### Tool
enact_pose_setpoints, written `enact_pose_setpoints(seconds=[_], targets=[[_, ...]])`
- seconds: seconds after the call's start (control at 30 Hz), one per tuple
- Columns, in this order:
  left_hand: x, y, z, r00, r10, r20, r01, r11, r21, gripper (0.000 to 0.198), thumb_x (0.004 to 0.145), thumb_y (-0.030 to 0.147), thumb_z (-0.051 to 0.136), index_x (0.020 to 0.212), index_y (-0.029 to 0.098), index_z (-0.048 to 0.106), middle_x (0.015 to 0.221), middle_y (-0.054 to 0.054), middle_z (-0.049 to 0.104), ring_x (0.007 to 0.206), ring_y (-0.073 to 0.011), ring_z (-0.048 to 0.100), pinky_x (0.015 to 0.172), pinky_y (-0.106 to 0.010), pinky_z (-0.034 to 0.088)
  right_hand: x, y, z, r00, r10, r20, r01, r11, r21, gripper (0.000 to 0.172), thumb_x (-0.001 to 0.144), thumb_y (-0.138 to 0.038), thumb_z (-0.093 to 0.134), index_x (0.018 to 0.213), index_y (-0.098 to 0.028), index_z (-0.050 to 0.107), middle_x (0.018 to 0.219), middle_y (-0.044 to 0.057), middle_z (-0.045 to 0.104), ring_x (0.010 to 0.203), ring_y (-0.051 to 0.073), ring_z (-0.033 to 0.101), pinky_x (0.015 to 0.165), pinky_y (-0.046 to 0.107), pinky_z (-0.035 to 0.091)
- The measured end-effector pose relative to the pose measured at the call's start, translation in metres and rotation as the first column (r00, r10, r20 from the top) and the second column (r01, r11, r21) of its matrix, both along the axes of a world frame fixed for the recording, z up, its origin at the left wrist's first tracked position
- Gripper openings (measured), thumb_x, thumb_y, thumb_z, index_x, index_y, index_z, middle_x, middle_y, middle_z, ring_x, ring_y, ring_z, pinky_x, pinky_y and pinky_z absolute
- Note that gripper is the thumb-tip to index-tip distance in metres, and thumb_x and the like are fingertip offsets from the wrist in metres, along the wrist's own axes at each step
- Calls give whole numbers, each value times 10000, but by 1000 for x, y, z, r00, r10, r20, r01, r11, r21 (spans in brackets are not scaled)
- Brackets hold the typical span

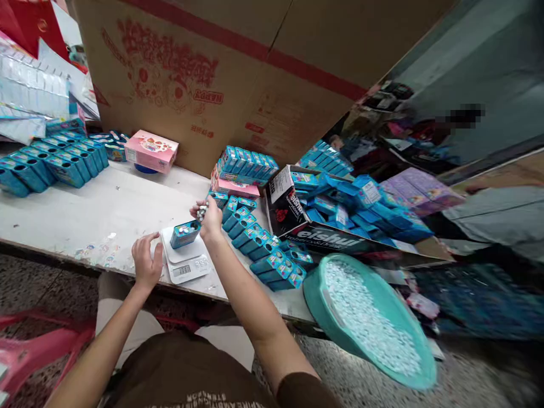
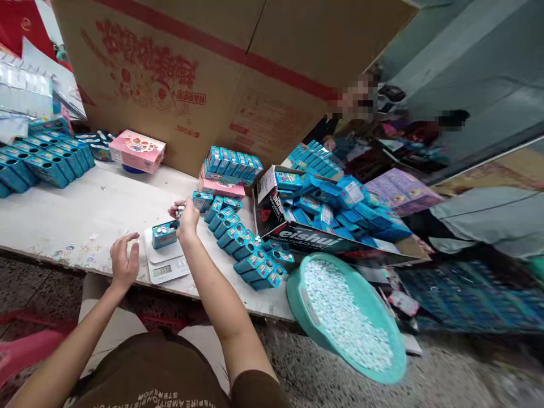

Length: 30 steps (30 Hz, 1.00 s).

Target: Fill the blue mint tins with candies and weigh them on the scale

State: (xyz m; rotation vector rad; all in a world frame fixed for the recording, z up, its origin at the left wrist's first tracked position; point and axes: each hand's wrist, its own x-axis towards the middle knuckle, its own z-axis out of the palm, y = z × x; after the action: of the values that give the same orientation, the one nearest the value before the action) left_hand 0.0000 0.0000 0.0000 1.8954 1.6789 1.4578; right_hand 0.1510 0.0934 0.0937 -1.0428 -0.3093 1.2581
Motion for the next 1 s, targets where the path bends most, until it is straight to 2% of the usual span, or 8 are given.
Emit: enact_pose_setpoints(seconds=[0.23,0.57,1.0], targets=[[-2,-3,1,1000,-8,6,9,1000,-11,301,912,382,385,1097,199,534,1086,-73,613,1071,-222,512,998,-398,310,-3,-3,2,1000,1,8,-1,1000,8,381,848,-374,498,541,-148,493,414,-26,511,377,68,496,410,172,425],[-2,-5,0,1000,4,18,-3,1000,-25,307,916,381,372,1101,197,534,1083,-72,618,1061,-213,519,1010,-404,307,-3,-6,8,997,24,72,-21,999,-38,381,898,-258,379,565,-134,518,395,-18,515,374,87,527,465,200,471],[-1,-8,-2,999,4,50,-2,999,-54,310,919,374,361,1104,198,537,1092,-74,612,1067,-216,513,1013,-410,300,-2,-5,4,985,84,151,-80,996,-32,363,885,-236,391,602,-115,584,463,2,579,436,84,572,495,183,477]])
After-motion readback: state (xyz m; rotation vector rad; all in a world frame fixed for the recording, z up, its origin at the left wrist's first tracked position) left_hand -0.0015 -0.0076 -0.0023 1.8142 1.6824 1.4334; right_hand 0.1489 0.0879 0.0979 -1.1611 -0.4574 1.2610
